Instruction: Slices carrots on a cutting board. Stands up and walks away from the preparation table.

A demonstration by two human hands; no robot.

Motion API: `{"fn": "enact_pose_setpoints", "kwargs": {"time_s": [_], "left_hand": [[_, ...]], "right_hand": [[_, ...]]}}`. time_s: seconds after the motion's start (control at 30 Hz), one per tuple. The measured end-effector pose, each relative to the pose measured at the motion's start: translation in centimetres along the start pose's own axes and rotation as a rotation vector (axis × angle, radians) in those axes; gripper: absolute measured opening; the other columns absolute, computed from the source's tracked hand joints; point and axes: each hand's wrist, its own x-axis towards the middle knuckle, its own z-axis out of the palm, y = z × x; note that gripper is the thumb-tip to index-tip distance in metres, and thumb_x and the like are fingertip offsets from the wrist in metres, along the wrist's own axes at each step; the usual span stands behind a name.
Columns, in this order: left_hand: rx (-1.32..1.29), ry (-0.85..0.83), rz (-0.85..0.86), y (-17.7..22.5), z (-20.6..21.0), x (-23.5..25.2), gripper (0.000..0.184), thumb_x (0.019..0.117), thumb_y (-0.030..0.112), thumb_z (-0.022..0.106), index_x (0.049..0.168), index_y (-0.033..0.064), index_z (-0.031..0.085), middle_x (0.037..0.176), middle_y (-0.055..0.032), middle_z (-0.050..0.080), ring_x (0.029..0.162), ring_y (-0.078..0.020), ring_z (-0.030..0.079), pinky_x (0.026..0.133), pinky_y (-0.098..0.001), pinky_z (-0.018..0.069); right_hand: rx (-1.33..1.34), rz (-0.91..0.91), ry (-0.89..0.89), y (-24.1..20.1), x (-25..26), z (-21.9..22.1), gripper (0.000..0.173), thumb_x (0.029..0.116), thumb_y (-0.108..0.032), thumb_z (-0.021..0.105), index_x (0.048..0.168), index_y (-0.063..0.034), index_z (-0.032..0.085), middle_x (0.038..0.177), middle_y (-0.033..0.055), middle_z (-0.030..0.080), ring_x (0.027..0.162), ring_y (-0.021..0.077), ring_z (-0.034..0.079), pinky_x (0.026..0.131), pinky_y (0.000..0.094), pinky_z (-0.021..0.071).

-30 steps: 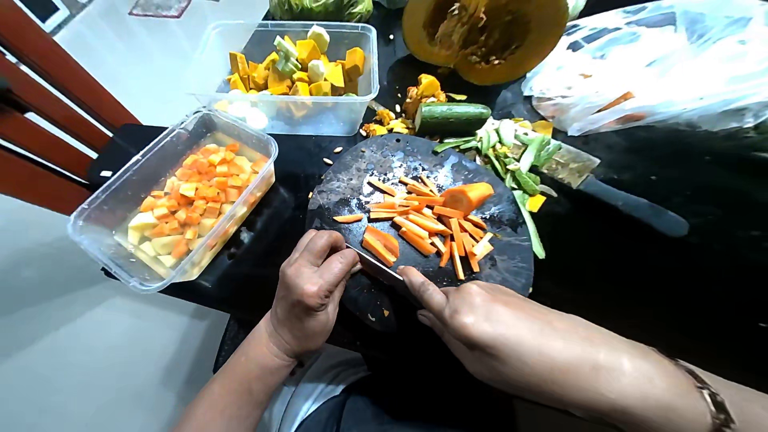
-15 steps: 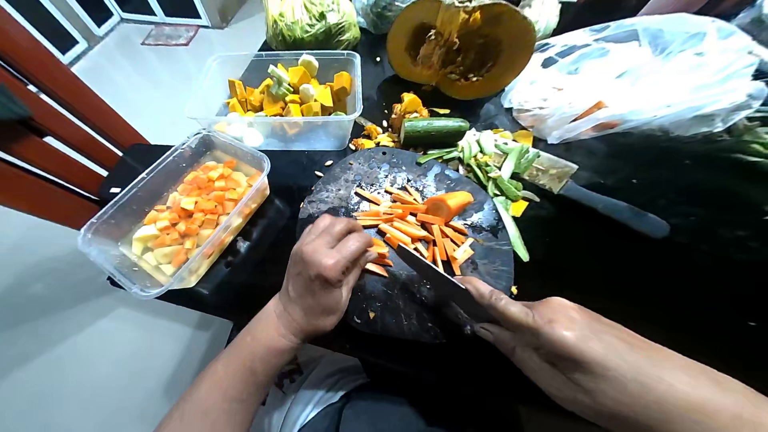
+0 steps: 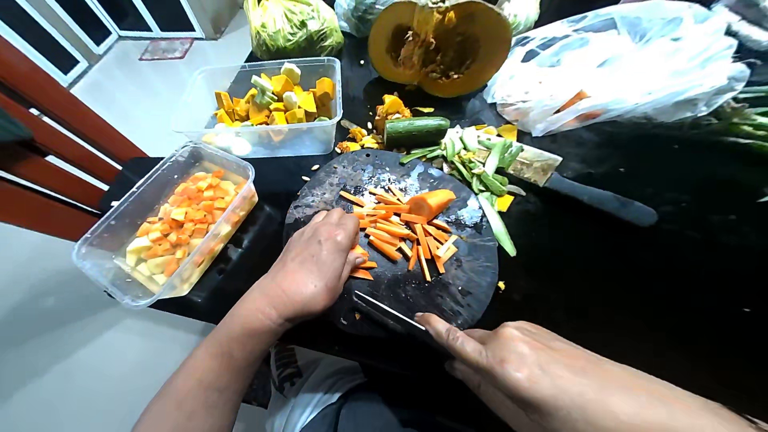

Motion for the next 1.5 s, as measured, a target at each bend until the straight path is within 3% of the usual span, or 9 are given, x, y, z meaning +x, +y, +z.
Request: {"fn": "enact_pose_setpoints", "kwargs": {"time_s": [0.1,0.2,0.4,0.5,0.63,0.77,0.87,1.03,1.5], "left_hand": [[-0.038,0.018,-0.005,0.4,0.3,-0.3,0.010,0.0944,0.012,0.068,0.091,0.0042,0.064,0.084,-0.0070,0.061,0.084,-0.0220,0.064,0.075,-0.0389,0.0545],[-0.185,0.096,-0.080,0.0,0.7,-0.5,0.013,0.0935,0.011,0.068,0.103,0.0033,0.064,0.090,-0.0075,0.065,0.083,-0.0189,0.067,0.075,-0.0389,0.0571],[-0.401,0.355,-0.049,-0.7,0.3,-1.1,0.009,0.0919,0.006,0.068,0.100,0.0034,0.071,0.094,-0.0031,0.068,0.083,-0.0051,0.066,0.076,-0.0192,0.0560],[-0.439,0.365,-0.040,-0.8,0.0,-1.7,0.020,0.0862,0.000,0.070,0.106,0.0019,0.070,0.101,-0.0045,0.070,0.089,-0.0057,0.068,0.081,-0.0201,0.0580],[-0.331,0.433,-0.061,-0.9,0.7,-2.0,0.019,0.0811,0.005,0.075,0.100,0.0056,0.073,0.094,-0.0006,0.070,0.091,-0.0082,0.065,0.082,-0.0231,0.0527],[-0.231,0.564,0.045,-0.7,2.0,-2.5,0.009,0.0856,0.006,0.072,0.095,0.0051,0.073,0.091,-0.0014,0.070,0.091,-0.0138,0.062,0.083,-0.0290,0.0490],[-0.125,0.548,0.223,-0.8,3.9,-3.2,0.007,0.0939,0.008,0.068,0.092,0.0029,0.073,0.093,-0.0084,0.071,0.093,-0.0210,0.065,0.084,-0.0345,0.0523],[-0.192,0.432,0.195,-0.8,4.3,-5.4,0.023,0.1006,0.024,0.065,0.103,0.0035,0.074,0.103,-0.0099,0.069,0.102,-0.0178,0.063,0.090,-0.0277,0.0509],[-0.265,0.554,0.142,-1.7,4.8,-6.1,0.017,0.0987,0.003,0.061,0.097,0.0039,0.077,0.096,-0.0098,0.066,0.098,-0.0135,0.061,0.090,-0.0230,0.0500]], "right_hand": [[-0.023,-0.033,-0.022,-0.3,0.8,0.5,0.045,0.0919,-0.015,0.053,0.131,0.0046,0.061,0.052,0.0011,0.049,0.040,0.0201,0.052,0.037,0.0351,0.0414],[-0.030,-0.061,-0.031,-0.4,1.7,0.9,0.044,0.0909,-0.015,0.054,0.130,0.0041,0.061,0.052,-0.0005,0.047,0.040,0.0187,0.051,0.037,0.0342,0.0408],[-0.050,-0.034,0.011,-0.2,3.4,1.3,0.043,0.0913,-0.015,0.052,0.129,0.0045,0.062,0.050,-0.0019,0.045,0.039,0.0166,0.049,0.037,0.0327,0.0397],[-0.013,0.075,0.003,0.4,3.7,0.6,0.044,0.0911,-0.015,0.052,0.130,0.0015,0.062,0.051,-0.0019,0.045,0.041,0.0166,0.050,0.038,0.0338,0.0413],[-0.035,0.205,0.048,1.7,3.6,-0.2,0.045,0.0942,-0.016,0.047,0.133,0.0032,0.062,0.055,0.0008,0.052,0.046,0.0180,0.055,0.042,0.0364,0.0463],[-0.023,0.216,0.133,2.2,3.0,-0.5,0.045,0.0981,-0.020,0.045,0.133,0.0018,0.062,0.057,-0.0023,0.052,0.048,0.0103,0.052,0.044,0.0284,0.0438],[0.030,0.152,0.147,1.6,2.9,-0.2,0.044,0.0992,-0.021,0.046,0.134,0.0018,0.060,0.057,-0.0037,0.050,0.047,0.0066,0.049,0.043,0.0241,0.0420],[0.015,0.091,0.134,0.8,3.0,0.4,0.045,0.0987,-0.020,0.045,0.134,0.0051,0.059,0.055,-0.0024,0.049,0.045,0.0108,0.049,0.041,0.0273,0.0411],[-0.115,0.001,0.043,0.4,4.3,0.0,0.044,0.0987,-0.017,0.045,0.132,0.0074,0.059,0.053,-0.0006,0.048,0.041,0.0166,0.049,0.037,0.0308,0.0396]]}}
